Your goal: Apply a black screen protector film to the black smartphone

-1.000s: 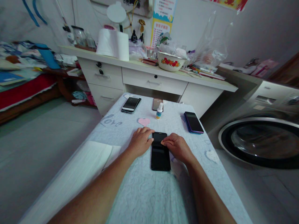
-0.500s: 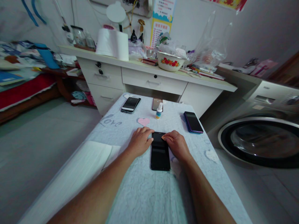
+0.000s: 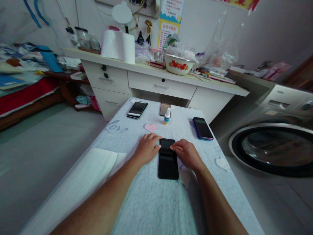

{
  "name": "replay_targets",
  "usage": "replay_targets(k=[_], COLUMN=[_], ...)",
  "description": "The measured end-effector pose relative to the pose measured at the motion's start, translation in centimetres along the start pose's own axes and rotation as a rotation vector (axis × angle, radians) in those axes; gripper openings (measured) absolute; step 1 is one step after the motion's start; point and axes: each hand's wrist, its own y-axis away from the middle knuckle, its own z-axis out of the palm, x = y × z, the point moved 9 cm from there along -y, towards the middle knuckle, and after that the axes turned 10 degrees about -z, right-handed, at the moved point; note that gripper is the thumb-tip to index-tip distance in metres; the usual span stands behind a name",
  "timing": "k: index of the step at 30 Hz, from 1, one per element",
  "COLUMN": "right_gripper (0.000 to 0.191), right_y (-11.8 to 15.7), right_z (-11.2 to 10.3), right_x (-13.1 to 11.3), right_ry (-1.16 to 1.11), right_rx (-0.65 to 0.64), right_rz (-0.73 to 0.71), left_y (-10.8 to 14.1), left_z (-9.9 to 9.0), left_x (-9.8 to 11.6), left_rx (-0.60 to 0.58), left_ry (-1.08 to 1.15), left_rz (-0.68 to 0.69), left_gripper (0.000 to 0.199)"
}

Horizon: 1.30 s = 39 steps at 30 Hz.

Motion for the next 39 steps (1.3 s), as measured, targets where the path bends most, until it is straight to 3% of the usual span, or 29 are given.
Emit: replay_targets(k=[26, 39], right_gripper=[0.009, 0.012], right_y=[0.86, 0.45], right_z=[0.51, 0.66], right_x=[0.31, 0.14], right_ry=[-0.167, -0.120], right_rx=[-0.137, -0.067], right_rz=[0.019, -0.009], left_y=[0.00, 0.06], left_z=[-0.13, -0.10], left_x=[0.17, 0.04], left_rx=[-0.006, 0.006], left_ry=[-0.003, -0.005], left_rz=[0.003, 0.004], left_gripper=[0.035, 0.035])
